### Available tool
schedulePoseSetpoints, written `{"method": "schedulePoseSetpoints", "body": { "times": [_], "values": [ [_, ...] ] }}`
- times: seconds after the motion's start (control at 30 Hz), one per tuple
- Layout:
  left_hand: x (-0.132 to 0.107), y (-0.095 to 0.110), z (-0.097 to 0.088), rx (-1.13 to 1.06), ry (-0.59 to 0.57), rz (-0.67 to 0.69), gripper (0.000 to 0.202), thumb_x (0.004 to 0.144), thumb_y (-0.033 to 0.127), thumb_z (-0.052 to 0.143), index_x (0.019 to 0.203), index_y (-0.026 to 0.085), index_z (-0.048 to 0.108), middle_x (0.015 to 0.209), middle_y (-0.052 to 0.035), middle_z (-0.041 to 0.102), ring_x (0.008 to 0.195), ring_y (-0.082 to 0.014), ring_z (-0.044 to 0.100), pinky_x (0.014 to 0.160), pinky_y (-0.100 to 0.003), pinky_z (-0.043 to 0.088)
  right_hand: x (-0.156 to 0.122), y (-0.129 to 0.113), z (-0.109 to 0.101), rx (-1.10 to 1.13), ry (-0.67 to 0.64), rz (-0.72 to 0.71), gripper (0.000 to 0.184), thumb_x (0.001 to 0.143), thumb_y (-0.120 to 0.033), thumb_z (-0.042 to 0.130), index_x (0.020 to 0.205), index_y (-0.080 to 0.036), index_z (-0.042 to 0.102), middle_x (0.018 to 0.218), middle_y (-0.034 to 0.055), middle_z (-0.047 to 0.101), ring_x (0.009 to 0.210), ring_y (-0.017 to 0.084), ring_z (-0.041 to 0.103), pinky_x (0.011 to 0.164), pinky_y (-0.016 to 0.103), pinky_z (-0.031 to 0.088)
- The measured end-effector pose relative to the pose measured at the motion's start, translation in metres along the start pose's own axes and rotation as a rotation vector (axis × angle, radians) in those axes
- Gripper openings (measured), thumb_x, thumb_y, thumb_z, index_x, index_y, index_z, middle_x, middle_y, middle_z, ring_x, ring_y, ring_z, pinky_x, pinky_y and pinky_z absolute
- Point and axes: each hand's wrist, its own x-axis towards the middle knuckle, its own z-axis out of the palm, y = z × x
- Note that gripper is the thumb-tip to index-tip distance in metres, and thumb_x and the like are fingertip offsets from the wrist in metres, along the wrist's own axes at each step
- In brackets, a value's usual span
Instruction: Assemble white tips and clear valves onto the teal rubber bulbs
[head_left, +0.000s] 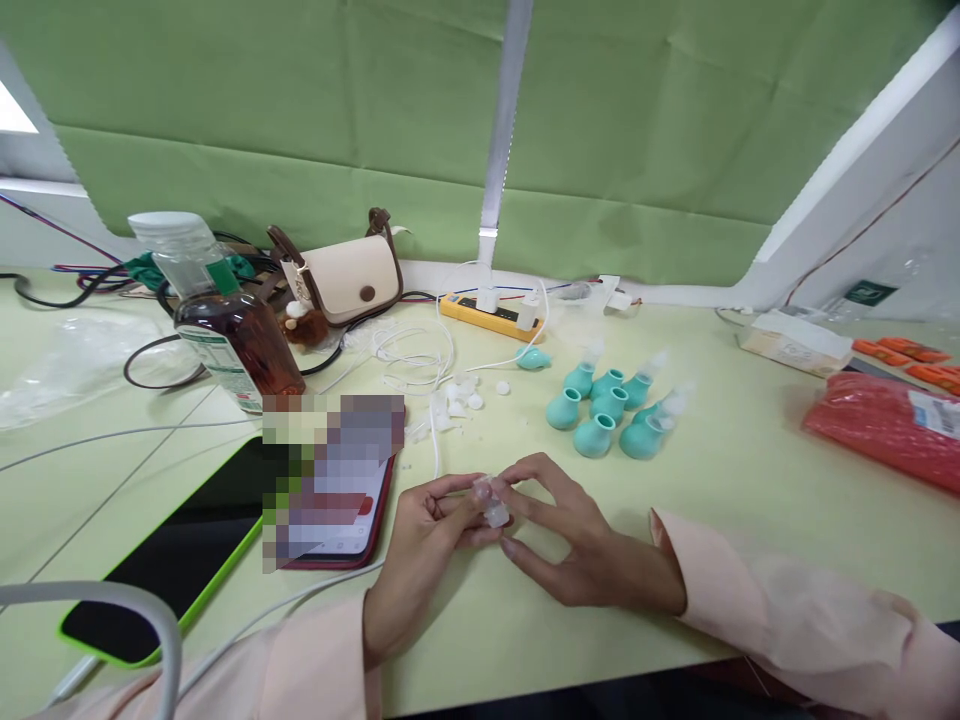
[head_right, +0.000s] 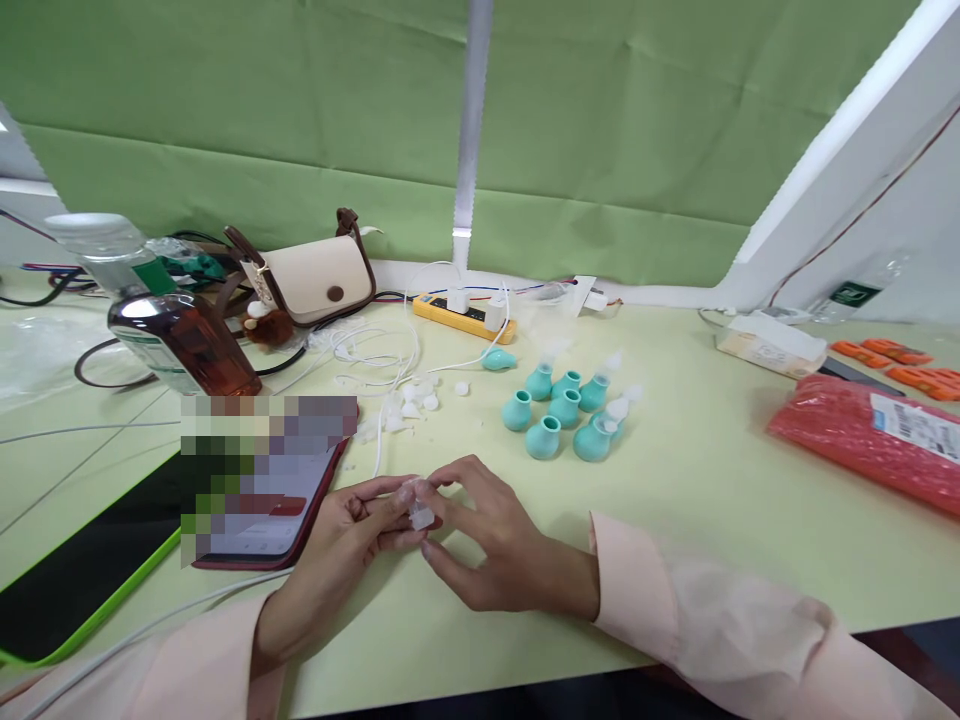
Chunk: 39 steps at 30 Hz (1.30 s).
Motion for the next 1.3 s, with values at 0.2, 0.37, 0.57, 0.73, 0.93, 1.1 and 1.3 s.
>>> {"method": "schedulePoseSetpoints", "body": {
  "times": [0.2,0.37,0.57,0.73,0.93,1.1,1.3],
  "values": [
    [0.000,-0.001,-0.001,-0.068,-0.100,-0.034,0.027,0.069,0.021,0.065,0.094,0.009,0.062,0.089,-0.0107,0.067,0.078,-0.0189,0.062,0.070,-0.029,0.051,0.008,0.010,0.000,0.776,0.076,0.413,0.020,0.076,-0.025,0.055,0.095,-0.024,0.063,0.081,0.0020,0.051,0.076,0.012,0.052,0.064,0.027,0.048],
    [0.001,0.000,0.002,-0.107,-0.130,-0.080,0.028,0.072,0.019,0.062,0.099,0.010,0.060,0.095,-0.0115,0.065,0.084,-0.0194,0.060,0.071,-0.030,0.051,0.006,0.018,0.010,0.966,0.118,0.534,0.033,0.061,-0.018,0.070,0.093,-0.022,0.062,0.079,0.0004,0.052,0.078,0.012,0.051,0.067,0.026,0.047],
    [-0.001,-0.002,0.000,-0.078,-0.168,-0.088,0.034,0.072,0.019,0.063,0.104,0.011,0.058,0.099,-0.0120,0.064,0.090,-0.0204,0.058,0.074,-0.029,0.049,0.009,0.014,0.006,0.944,0.058,0.624,0.034,0.059,-0.016,0.070,0.089,-0.017,0.056,0.081,0.0021,0.053,0.078,0.012,0.051,0.069,0.025,0.045],
    [0.000,-0.004,-0.002,0.002,-0.172,-0.054,0.034,0.072,0.021,0.063,0.103,0.010,0.057,0.092,-0.0117,0.066,0.082,-0.0192,0.061,0.073,-0.031,0.050,0.008,0.014,0.007,0.877,-0.001,0.595,0.036,0.058,-0.019,0.071,0.087,-0.017,0.051,0.077,0.0007,0.050,0.073,0.011,0.050,0.063,0.024,0.045],
    [0.002,0.002,0.003,0.067,-0.144,-0.055,0.033,0.072,0.025,0.062,0.096,0.003,0.056,0.077,-0.0107,0.065,0.073,-0.0177,0.061,0.073,-0.032,0.050,0.023,0.022,-0.010,0.325,0.034,0.262,0.030,0.070,-0.025,0.060,0.096,-0.019,0.048,0.092,0.0059,0.049,0.084,0.016,0.049,0.066,0.029,0.048],
    [0.001,0.002,0.002,0.096,-0.171,-0.044,0.034,0.072,0.023,0.062,0.100,0.010,0.048,0.068,-0.0053,0.064,0.071,-0.0173,0.061,0.070,-0.034,0.051,0.053,0.039,-0.021,-0.490,-0.111,0.199,0.028,0.080,-0.017,0.042,0.107,-0.014,0.046,0.115,0.0143,0.041,0.106,0.025,0.042,0.084,0.039,0.040],
    [0.001,0.004,0.001,0.138,-0.193,-0.045,0.021,0.072,0.024,0.062,0.083,0.014,0.048,0.075,-0.0065,0.066,0.064,-0.0138,0.062,0.068,-0.031,0.051,0.084,0.056,-0.003,-0.823,-0.391,0.483,0.042,0.081,-0.012,0.036,0.123,-0.008,0.032,0.116,0.0204,0.042,0.096,0.027,0.050,0.075,0.037,0.042]
  ]
}}
